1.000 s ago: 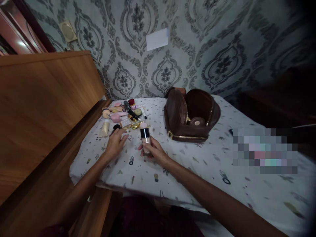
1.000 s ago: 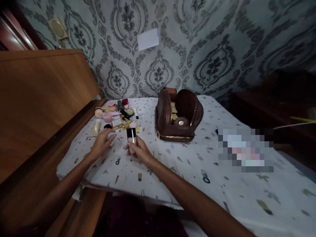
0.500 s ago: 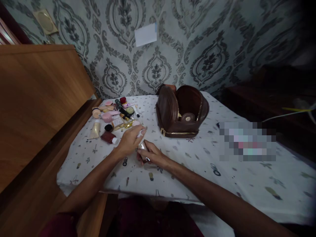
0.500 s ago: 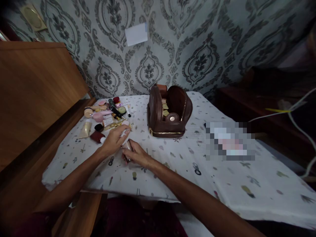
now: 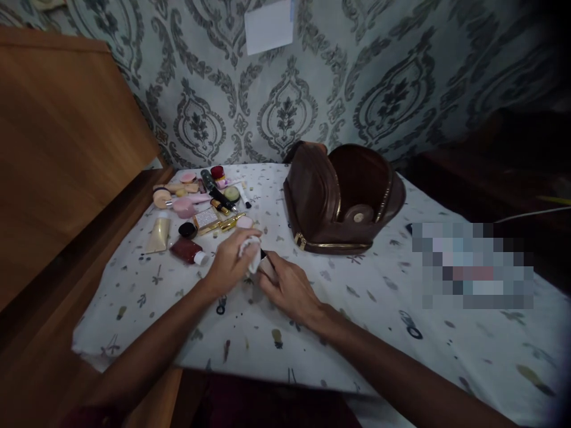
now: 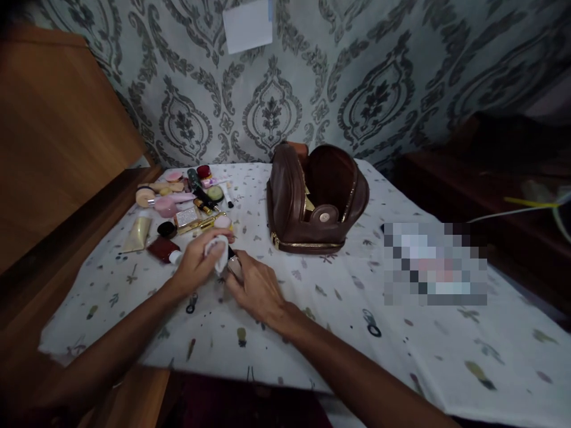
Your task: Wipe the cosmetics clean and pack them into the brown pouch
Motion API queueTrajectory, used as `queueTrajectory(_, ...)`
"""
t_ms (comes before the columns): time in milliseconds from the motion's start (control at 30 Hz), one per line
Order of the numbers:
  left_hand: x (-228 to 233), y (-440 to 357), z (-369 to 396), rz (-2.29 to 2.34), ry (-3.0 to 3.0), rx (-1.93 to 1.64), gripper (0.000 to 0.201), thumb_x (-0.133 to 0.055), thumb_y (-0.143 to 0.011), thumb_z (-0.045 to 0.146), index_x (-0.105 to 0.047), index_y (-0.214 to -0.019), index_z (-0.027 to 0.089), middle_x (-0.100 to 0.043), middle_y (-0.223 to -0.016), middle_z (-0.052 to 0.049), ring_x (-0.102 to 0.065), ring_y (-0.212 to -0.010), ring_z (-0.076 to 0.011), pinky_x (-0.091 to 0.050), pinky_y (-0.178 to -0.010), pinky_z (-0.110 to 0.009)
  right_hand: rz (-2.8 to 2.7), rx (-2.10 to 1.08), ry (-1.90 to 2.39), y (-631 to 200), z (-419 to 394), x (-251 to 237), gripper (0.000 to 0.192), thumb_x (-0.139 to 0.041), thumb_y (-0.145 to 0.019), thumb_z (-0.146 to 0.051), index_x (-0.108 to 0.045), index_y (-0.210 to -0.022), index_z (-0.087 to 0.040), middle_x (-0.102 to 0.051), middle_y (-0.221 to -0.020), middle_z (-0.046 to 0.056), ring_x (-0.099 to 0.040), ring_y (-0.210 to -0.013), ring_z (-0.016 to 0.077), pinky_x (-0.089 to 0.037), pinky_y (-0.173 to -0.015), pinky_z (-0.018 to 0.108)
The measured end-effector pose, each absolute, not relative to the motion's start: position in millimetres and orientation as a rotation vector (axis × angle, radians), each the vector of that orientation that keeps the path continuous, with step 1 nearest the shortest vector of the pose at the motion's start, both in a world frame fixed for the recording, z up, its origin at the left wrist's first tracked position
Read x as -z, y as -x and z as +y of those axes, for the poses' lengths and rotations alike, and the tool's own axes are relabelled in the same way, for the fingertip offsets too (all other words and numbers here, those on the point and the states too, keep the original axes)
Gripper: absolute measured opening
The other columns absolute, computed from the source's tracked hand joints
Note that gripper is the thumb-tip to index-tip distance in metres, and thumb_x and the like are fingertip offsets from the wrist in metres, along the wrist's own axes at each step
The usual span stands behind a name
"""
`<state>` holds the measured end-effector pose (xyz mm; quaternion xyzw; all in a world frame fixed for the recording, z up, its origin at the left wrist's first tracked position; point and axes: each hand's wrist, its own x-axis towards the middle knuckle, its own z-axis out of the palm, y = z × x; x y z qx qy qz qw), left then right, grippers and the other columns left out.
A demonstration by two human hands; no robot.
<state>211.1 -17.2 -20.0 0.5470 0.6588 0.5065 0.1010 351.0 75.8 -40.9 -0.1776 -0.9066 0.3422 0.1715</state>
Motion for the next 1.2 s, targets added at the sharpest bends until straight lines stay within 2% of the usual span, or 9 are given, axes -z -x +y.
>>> queueTrajectory(100, 21, -219, -18, 2.057, -1.846, -1.347, 0.030, -0.051, -0.094, 0.032, -0.061, -0.117, 0.016, -0.064, -0.113, -0.013, -0.059, -0.109, -0.0247, -0.046, -0.096, -0.037, -2.615, -0.880, 0.537, -351, 73, 43, 0.027, -0.044, -0.086, -0.026, -0.056, -0.107, -0.015, -0.069, -0.089, 0.012, -0.063, -0.077, 0.0251, -0.042, -0.069, 0.033)
queueTrajectory(233, 21, -215, -17, 2.059, -1.517, -1.473, 0.024, -0.049, -0.095, 0.032, -0.061, -0.111, 0.018, -0.067, -0.090, -0.005, -0.063, -0.085, -0.0190, -0.049, -0.081, -0.031, -2.592, -0.910, 0.454, -353, 71, 45, 0.036, -0.047, -0.086, -0.027, -0.053, -0.119, -0.017, -0.070, -0.104, 0.013, -0.065, -0.084, 0.0261, -0.043, -0.073, 0.035)
queueTrajectory(367, 23, -205, -15, 1.825, -1.083, -1.646, 0.026, -0.053, -0.093, 0.042, -0.062, -0.103, 0.019, -0.064, -0.075, 0.000, -0.057, -0.061, -0.0141, -0.045, -0.059, -0.025, -2.520, -1.167, 0.437, -354, 73, 45, 0.033, -0.052, -0.087, -0.032, -0.051, -0.117, -0.018, -0.065, -0.079, 0.004, -0.059, -0.068, 0.0208, -0.041, -0.065, 0.031)
queueTrajectory(500, 26, -203, -14, 1.780, -0.940, -1.744, 0.031, -0.055, -0.092, 0.049, -0.064, -0.100, 0.021, -0.056, -0.064, 0.003, -0.048, -0.051, -0.0115, -0.037, -0.049, -0.022, -2.226, -1.770, 0.324, -352, 74, 44, 0.027, -0.052, -0.091, -0.046, -0.050, -0.100, -0.020, -0.058, -0.067, -0.002, -0.055, -0.059, 0.0155, -0.040, -0.057, 0.027)
queueTrajectory(600, 24, -208, -16, 1.883, -1.074, -1.700, 0.037, -0.048, -0.095, 0.051, -0.063, -0.109, 0.020, -0.060, -0.070, 0.001, -0.055, -0.060, -0.0146, -0.044, -0.058, -0.025, -1.831, -2.233, 0.321, -348, 73, 41, 0.038, -0.058, -0.087, -0.057, -0.053, -0.093, -0.020, -0.061, -0.072, -0.001, -0.057, -0.060, 0.0136, -0.040, -0.054, 0.024)
queueTrajectory(767, 25, -211, -19, 2.024, -1.607, -1.532, 0.048, -0.061, -0.089, 0.042, -0.053, -0.130, 0.018, -0.061, -0.127, -0.011, -0.057, -0.115, -0.0252, -0.042, -0.100, -0.035, -1.405, -2.453, 0.430, -343, 74, 42, 0.042, -0.074, -0.075, -0.056, -0.061, -0.088, -0.018, -0.062, -0.065, -0.002, -0.054, -0.057, 0.0108, -0.037, -0.052, 0.021)
queueTrajectory(1000, 26, -208, -19, 1.996, -1.498, -1.586, 0.030, -0.048, -0.096, 0.043, -0.064, -0.093, 0.018, -0.063, -0.081, -0.001, -0.056, -0.075, -0.0163, -0.044, -0.073, -0.027, -1.141, -2.742, 0.518, -341, 76, 43, 0.044, -0.074, -0.075, -0.056, -0.058, -0.071, -0.015, -0.062, -0.058, 0.001, -0.049, -0.041, 0.0086, -0.034, -0.041, 0.021)
queueTrajectory(1100, 26, -210, -18, 1.965, -1.434, -1.612, 0.032, -0.045, -0.098, 0.043, -0.064, -0.095, 0.017, -0.064, -0.086, -0.002, -0.057, -0.080, -0.0164, -0.044, -0.076, -0.027, -1.045, -2.838, 0.556, -342, 77, 40, 0.041, -0.065, -0.085, -0.053, -0.057, -0.070, -0.016, -0.059, -0.053, -0.001, -0.045, -0.037, 0.0074, -0.031, -0.038, 0.019)
queueTrajectory(1200, 28, -213, -17, 1.858, -1.422, -1.598, 0.035, -0.055, -0.093, 0.044, -0.060, -0.117, 0.018, -0.065, -0.107, -0.005, -0.059, -0.095, -0.0189, -0.044, -0.085, -0.028, -0.994, -2.907, 0.632, -344, 79, 36, 0.044, -0.055, -0.093, -0.054, -0.058, -0.071, -0.016, -0.059, -0.056, 0.000, -0.045, -0.039, 0.0075, -0.027, -0.036, 0.018)
